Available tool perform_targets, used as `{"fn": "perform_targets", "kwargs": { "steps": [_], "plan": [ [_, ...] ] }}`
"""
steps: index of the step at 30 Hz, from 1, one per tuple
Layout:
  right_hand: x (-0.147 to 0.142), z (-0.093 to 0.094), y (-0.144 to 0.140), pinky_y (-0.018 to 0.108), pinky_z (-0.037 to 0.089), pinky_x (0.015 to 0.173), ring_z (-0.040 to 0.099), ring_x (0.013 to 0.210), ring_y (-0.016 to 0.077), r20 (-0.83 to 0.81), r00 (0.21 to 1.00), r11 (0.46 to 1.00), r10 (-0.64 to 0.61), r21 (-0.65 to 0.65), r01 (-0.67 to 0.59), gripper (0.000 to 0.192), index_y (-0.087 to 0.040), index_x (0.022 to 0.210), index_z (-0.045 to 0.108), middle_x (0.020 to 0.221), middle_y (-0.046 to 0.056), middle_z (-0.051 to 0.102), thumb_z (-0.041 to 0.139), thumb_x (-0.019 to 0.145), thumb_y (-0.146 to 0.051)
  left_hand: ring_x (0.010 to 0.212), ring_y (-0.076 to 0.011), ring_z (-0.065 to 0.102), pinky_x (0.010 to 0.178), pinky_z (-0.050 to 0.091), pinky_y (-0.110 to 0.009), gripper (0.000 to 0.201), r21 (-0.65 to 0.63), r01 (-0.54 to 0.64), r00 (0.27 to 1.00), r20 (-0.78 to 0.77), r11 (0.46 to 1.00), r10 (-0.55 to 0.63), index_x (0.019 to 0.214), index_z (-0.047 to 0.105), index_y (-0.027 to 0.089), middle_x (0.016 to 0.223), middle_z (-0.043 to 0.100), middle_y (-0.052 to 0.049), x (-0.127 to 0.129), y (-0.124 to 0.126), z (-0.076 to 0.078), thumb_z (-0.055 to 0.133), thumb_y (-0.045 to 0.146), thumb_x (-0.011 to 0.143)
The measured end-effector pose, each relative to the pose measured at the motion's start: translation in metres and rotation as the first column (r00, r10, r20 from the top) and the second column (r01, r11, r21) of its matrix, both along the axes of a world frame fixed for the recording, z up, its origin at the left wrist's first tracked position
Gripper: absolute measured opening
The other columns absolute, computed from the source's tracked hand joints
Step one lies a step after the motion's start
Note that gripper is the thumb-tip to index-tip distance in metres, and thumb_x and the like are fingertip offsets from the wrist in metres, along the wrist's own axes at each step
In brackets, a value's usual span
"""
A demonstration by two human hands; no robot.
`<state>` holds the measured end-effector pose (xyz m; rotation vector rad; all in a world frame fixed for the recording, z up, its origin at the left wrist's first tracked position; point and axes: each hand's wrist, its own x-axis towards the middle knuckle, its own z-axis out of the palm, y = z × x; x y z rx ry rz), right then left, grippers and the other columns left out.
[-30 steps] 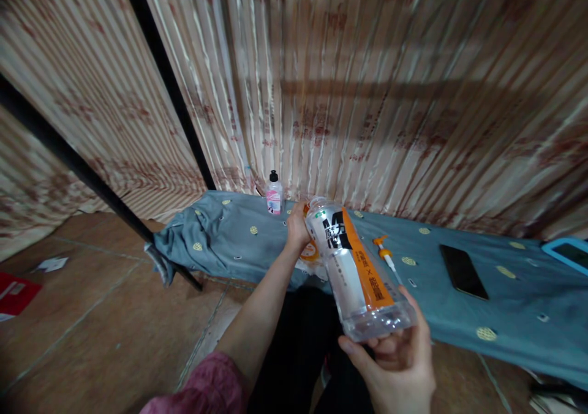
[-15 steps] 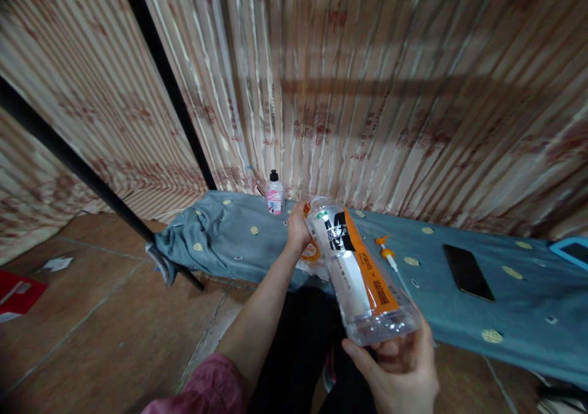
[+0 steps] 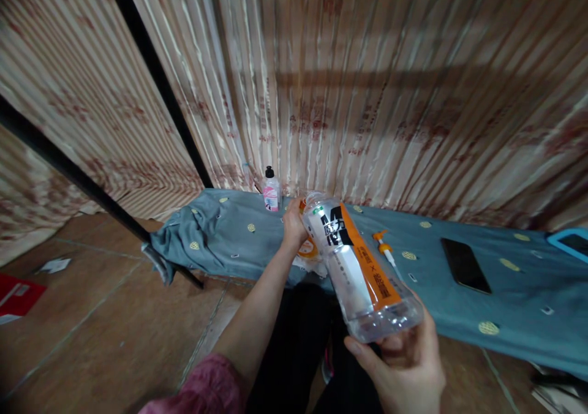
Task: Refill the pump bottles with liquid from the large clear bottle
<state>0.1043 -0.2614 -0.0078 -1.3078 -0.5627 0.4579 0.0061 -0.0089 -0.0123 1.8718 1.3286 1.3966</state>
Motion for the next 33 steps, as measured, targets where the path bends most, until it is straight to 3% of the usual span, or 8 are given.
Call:
{"fn": "perform_targets", "kwargs": {
  "steps": [3,7,13,18,26,33],
  "plan": [
    [0.005,0.003,0.0,0.028,0.057,0.059,0.066,0.068,0.0179,0.02,1.0,1.0,0.0,-0.029,0.001,0.103,-0.018,0.13,0.06,0.104,0.01,0.072,0.099,0.035,-0.027,0.11,-0.0259,0.067,0.098,0.053,-0.037,0.028,0.01,-0.008,1.0,-0.001,1.0,0.008,0.116,0.068,0.019,0.114,0.072,-0.01,0.0,0.0,0.0,0.063,0.02,0.088],
    [0.015,0.007,0.001,0.029,0.058,0.066,0.069,0.075,0.0199,-0.034,0.998,0.997,0.051,-0.06,-0.053,0.108,-0.017,0.131,0.058,0.114,0.013,0.071,0.098,0.031,-0.024,0.11,-0.026,0.067,0.099,0.052,-0.037,0.028,0.043,-0.003,1.0,0.01,0.999,0.002,0.116,0.067,0.017,0.113,0.072,-0.011,0.0,0.0,-0.001,0.063,0.02,0.089],
    [0.028,0.021,0.003,0.025,0.055,0.056,0.065,0.06,0.0167,0.044,0.992,0.991,0.116,-0.079,-0.112,0.097,-0.016,0.125,0.06,0.093,0.008,0.073,0.097,0.035,-0.026,0.11,-0.0256,0.067,0.098,0.052,-0.036,0.028,0.027,-0.01,1.0,0.008,1.0,0.01,0.116,0.067,0.018,0.114,0.072,-0.011,0.001,0.001,-0.001,0.062,0.018,0.089],
    [0.032,0.019,0.002,0.025,0.056,0.059,0.066,0.062,0.0169,0.05,0.991,0.99,0.122,-0.076,-0.118,0.096,-0.016,0.124,0.06,0.099,0.009,0.073,0.097,0.036,-0.028,0.108,-0.0258,0.068,0.096,0.053,-0.036,0.027,0.036,-0.015,1.0,-0.008,0.999,0.016,0.115,0.067,0.017,0.112,0.073,-0.011,0.0,0.001,-0.001,0.061,0.018,0.089],
    [-0.005,0.018,-0.002,0.017,0.055,0.068,0.067,0.074,0.0117,-0.074,0.997,0.996,0.014,-0.089,-0.021,0.107,-0.021,0.137,0.056,0.114,0.006,0.072,0.099,0.04,-0.036,0.105,-0.0257,0.068,0.094,0.054,-0.036,0.024,0.06,-0.021,1.0,0.006,0.998,0.021,0.113,0.068,0.016,0.109,0.073,-0.011,0.001,0.002,-0.005,0.062,0.02,0.09],
    [-0.019,0.027,-0.002,0.022,0.057,0.071,0.071,0.085,0.0181,-0.075,0.997,0.996,-0.028,-0.09,0.022,0.106,-0.021,0.134,0.059,0.117,0.008,0.072,0.099,0.037,-0.037,0.105,-0.0257,0.068,0.094,0.054,-0.036,0.025,0.066,-0.019,1.0,0.0,0.998,0.019,0.112,0.068,0.016,0.108,0.072,-0.011,0.0,0.002,-0.004,0.063,0.018,0.088]
  ]
}}
